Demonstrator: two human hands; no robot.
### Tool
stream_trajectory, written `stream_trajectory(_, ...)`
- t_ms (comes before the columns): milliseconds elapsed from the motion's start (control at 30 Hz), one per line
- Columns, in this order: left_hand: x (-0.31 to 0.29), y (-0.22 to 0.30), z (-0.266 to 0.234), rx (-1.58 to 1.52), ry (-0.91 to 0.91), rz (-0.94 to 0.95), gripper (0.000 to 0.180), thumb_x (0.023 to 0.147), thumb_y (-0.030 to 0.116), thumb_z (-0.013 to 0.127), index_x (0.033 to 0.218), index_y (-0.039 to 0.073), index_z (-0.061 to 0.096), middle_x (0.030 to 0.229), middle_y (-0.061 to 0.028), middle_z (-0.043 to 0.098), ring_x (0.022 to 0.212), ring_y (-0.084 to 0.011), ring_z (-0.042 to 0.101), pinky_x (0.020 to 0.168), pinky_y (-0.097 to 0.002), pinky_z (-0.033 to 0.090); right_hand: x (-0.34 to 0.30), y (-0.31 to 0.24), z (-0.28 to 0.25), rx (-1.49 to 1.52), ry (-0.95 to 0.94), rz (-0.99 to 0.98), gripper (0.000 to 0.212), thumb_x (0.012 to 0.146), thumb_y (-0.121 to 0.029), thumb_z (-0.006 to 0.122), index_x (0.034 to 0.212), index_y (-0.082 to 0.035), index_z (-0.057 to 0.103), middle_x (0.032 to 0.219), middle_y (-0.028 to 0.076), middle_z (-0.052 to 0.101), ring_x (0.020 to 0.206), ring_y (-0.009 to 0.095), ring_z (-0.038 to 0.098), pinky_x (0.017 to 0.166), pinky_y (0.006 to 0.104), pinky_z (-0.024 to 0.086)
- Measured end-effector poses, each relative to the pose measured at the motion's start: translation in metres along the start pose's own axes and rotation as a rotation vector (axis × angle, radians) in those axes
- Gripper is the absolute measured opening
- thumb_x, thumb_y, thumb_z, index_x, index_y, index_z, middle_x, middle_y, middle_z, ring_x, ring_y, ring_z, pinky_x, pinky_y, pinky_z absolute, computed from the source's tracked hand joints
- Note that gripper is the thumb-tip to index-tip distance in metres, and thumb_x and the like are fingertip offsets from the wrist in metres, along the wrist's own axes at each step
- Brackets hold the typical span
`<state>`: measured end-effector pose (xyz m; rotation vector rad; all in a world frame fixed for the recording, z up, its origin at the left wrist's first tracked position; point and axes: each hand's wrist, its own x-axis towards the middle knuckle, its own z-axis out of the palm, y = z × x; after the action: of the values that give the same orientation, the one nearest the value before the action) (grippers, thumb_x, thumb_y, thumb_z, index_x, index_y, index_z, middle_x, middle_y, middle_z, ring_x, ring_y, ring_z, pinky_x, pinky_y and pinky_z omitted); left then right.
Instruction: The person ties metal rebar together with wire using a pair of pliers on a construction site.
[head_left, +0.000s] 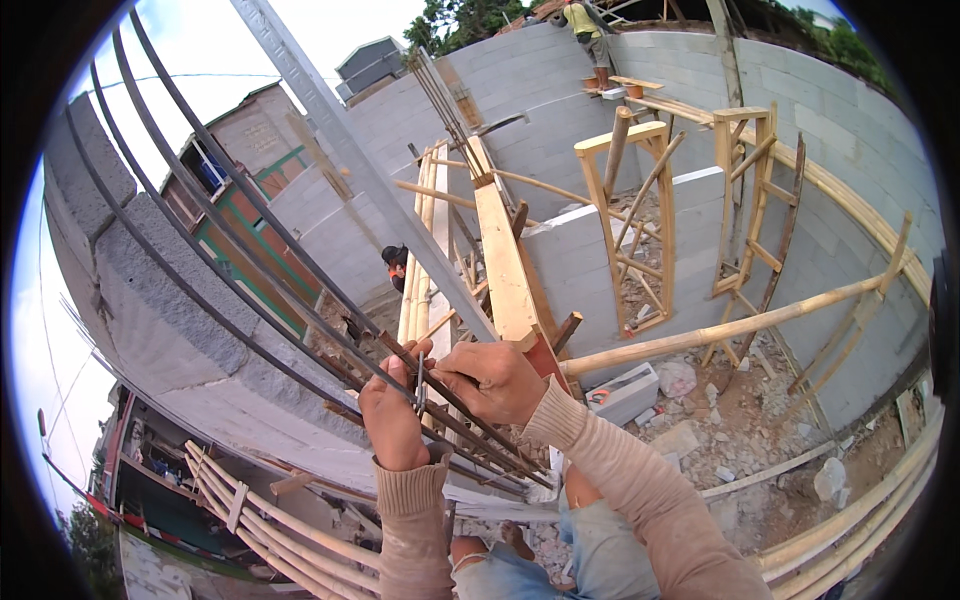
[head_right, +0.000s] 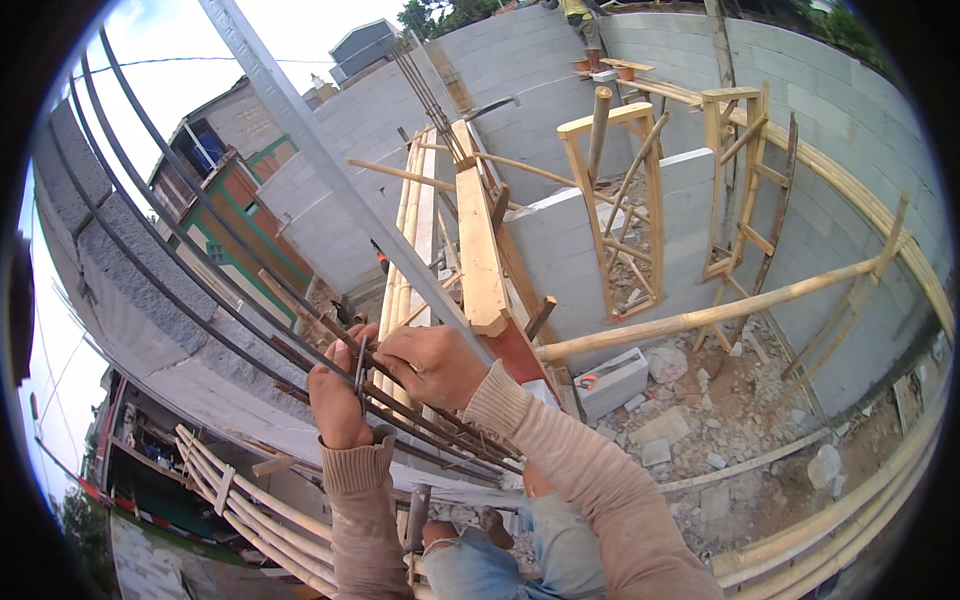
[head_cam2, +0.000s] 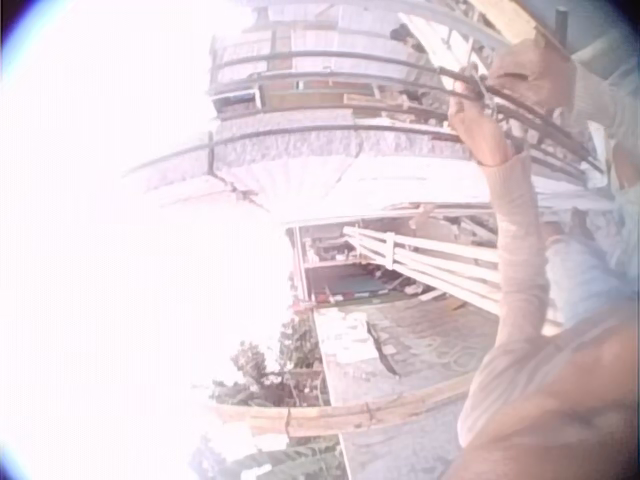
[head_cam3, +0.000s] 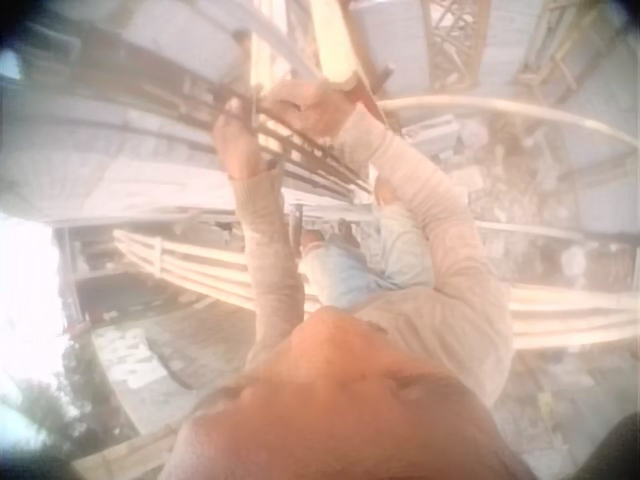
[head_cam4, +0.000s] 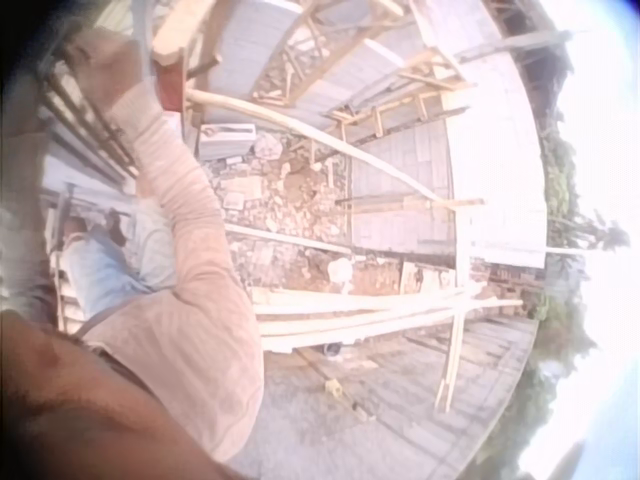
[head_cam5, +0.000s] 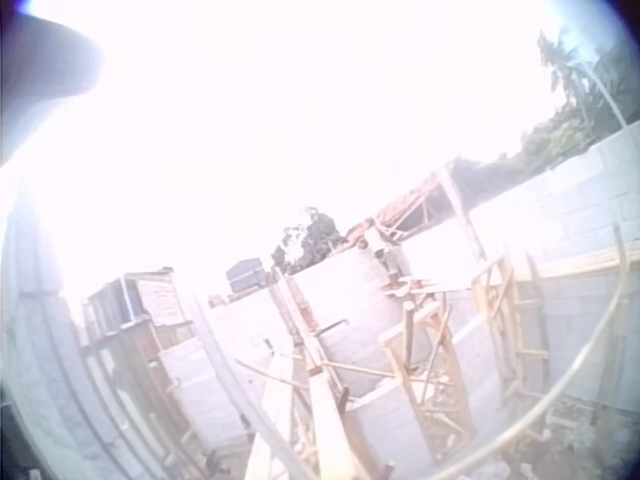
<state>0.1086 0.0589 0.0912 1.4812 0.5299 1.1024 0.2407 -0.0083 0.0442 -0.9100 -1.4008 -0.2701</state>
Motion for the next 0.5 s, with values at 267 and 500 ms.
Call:
stream_trajectory(267, 0.005, 0.004, 0.001, -0.004, -0.06, -0.081, 0.033, 0.103, 0.012, 0.051, 0.128, -0.009, 0.059, 0.116, -0.0159, 0.07, 0.095, -0.0163, 0.065, 0.086, -0.0281, 0.051, 0.016, 0.03, -0.014, 0.323, -0.163, 0.227, 0.008, 0.086, -0.007, 0.074, 0.09, 0.0, 0.072, 0.083, 0.008, 0.071, 0.076, 0.016, 0.065, 0.072, 0.0311, 0.051)
stream_trajectory(500, 0.014, -0.002, -0.012, -0.127, -0.103, -0.204, 0.036, 0.1, 0.007, 0.046, 0.129, -0.01, 0.058, 0.116, -0.015, 0.068, 0.1, -0.0188, 0.065, 0.09, -0.0294, 0.051, 0.052, 0.028, -0.029, 0.341, -0.384, 0.274, 0.031, 0.083, -0.01, 0.077, 0.113, -0.008, 0.07, 0.1, 0.008, 0.065, 0.088, 0.018, 0.064, 0.077, 0.0336, 0.051)
